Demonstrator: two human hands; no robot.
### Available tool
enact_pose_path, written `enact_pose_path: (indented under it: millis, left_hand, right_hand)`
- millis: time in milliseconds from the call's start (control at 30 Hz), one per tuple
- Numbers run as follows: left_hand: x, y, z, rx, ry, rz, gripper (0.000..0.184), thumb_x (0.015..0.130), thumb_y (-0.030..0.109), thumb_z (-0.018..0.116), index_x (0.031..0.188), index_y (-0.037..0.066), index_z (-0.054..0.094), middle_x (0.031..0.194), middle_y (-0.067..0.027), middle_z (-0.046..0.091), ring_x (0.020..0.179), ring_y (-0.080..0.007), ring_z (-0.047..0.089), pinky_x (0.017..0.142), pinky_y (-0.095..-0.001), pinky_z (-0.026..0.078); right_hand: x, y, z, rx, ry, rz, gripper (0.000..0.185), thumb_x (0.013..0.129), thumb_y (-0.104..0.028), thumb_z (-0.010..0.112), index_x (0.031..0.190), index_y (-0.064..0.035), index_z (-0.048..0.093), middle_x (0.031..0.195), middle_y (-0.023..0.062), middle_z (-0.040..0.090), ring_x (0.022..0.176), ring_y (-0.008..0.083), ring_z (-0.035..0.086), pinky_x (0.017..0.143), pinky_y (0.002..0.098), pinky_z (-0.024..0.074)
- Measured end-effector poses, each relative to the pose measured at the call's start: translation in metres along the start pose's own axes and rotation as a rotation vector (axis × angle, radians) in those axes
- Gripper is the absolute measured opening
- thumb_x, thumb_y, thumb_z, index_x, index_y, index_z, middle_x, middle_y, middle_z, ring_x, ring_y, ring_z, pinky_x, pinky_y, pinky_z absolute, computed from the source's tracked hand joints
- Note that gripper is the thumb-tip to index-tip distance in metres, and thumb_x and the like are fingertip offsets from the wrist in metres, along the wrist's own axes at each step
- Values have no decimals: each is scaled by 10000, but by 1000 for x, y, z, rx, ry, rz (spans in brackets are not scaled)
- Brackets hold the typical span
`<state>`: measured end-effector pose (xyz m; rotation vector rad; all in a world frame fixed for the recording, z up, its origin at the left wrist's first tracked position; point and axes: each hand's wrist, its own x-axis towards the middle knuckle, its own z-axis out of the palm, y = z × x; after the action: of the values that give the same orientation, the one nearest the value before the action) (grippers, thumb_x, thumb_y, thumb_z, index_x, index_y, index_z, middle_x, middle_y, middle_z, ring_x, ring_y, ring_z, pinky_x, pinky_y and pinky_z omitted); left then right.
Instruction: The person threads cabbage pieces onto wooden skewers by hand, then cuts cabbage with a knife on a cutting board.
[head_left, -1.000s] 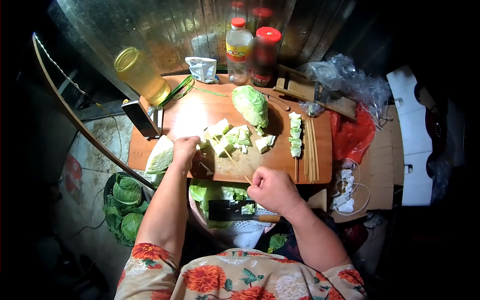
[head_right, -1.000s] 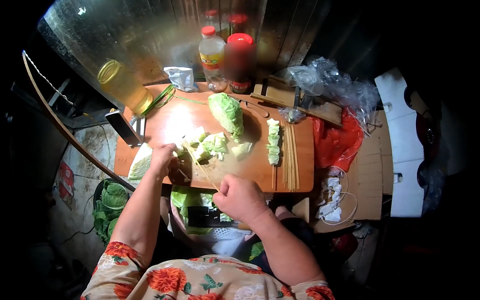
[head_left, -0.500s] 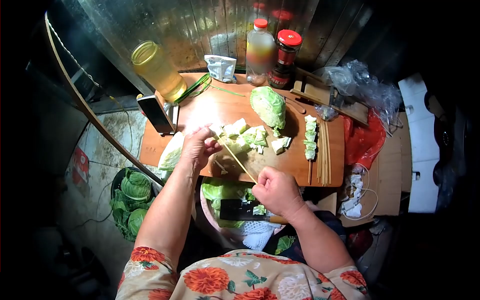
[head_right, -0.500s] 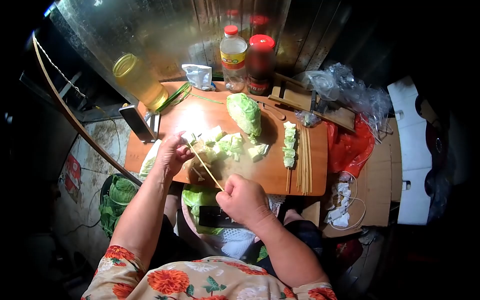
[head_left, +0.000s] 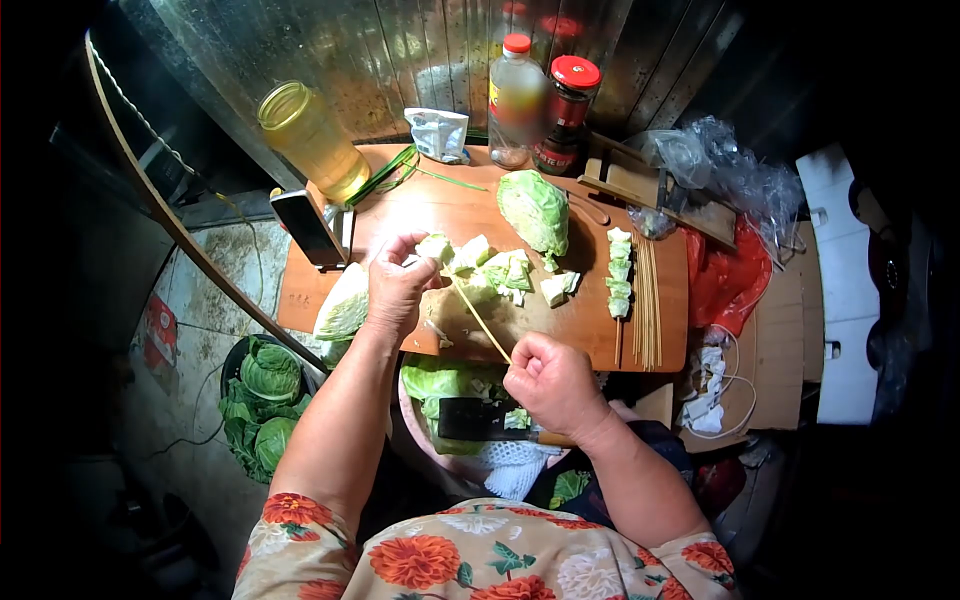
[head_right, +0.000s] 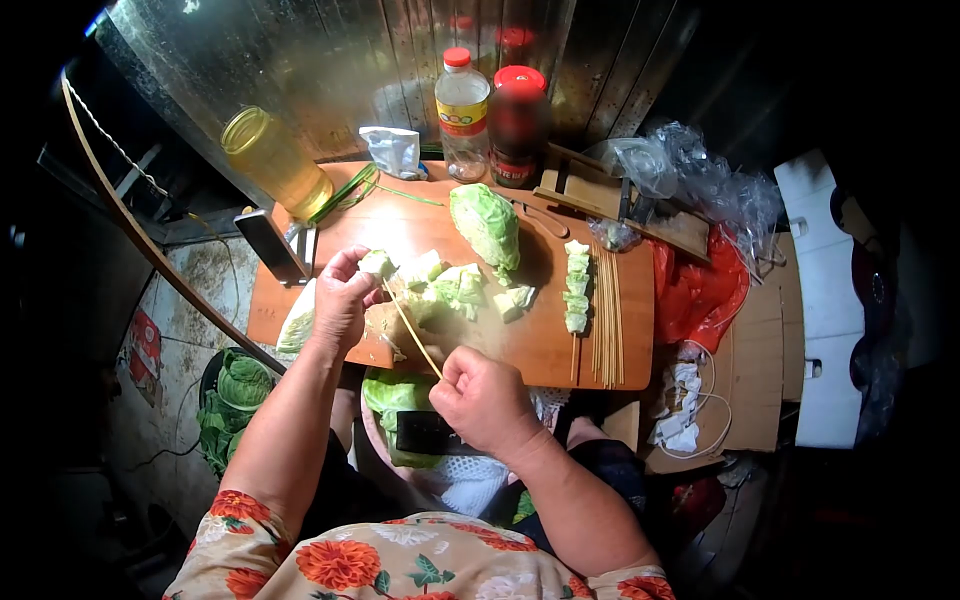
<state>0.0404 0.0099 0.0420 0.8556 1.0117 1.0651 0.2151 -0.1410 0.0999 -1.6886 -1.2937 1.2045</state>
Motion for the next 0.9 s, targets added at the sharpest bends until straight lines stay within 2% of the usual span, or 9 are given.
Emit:
enact_pose_path:
  millis: [67,167,267,467,533,667,700,867,900]
  left_hand:
    - [-1,2,0,-20,-35,-20,311,777,7,613,1075,72,553,961,-24,616,748,-115,605,640,-257,534]
    - [-1,2,1,-96,-124,-79,299,776,-2,609,1061,84,576,935,-31,625,744,-132,618,634,-282,550]
    - [-3,2,7,-133,-109,-94,315,775,-17,588,1078,65,567,955,-50,623,721,-139,605,670,-333,581]
    - [-8,6,15,-245,-142,-163,298,783,-6,603,1073,56,571,984,-71,636,794,-172,638,679,-337,578]
    - [-14,8,22,-173,-206,-185,319,771,-17,616,1080,47,571,980,-86,643,825,-189,649,691,-323,571]
    - [-50,-4,55,-40,-484,-170,317,743,-21,663,1051,29,607,935,-62,637,723,-136,616,617,-266,521]
    - [-51,-2,56,-41,-485,-170,317,743,-21,663,1051,29,607,935,-62,637,723,-136,616,617,-266,521]
    - [-40,3,48,-76,-539,-249,240,797,66,657,1030,17,630,824,-17,605,596,-73,528,518,-226,448]
    - [-38,10,49,-50,-465,-242,204,822,92,635,1013,20,642,769,-11,597,575,-70,523,508,-228,449]
  right_hand:
    - [-2,1,-1,92,-10,10,122,760,-58,624,700,-29,523,536,3,473,508,49,416,474,247,386]
    - [-3,3,-2,140,-10,-4,126,767,-46,622,703,-30,515,540,-22,453,515,32,394,464,233,362]
    - [-5,-2,0,187,8,5,116,770,-39,615,714,-31,514,539,-22,455,508,36,394,464,233,361]
    - [-7,-1,-1,138,51,-11,103,782,-45,609,736,-30,517,536,4,482,492,50,420,466,248,376]
    - [-4,2,1,83,99,-42,101,785,-55,609,741,-28,522,538,17,494,484,65,435,467,262,385]
    - [11,8,-2,63,306,-77,104,790,-89,611,746,-29,537,547,48,526,478,110,482,479,296,413]
    - [12,9,-5,246,299,-57,112,786,-103,614,736,-30,546,553,50,532,493,116,499,495,300,426]
    - [13,12,-9,128,265,9,101,785,-109,609,749,-27,562,565,48,536,506,136,511,523,313,445]
    - [16,16,-10,92,297,-16,104,784,-111,608,744,-30,558,566,48,534,513,135,514,526,310,444]
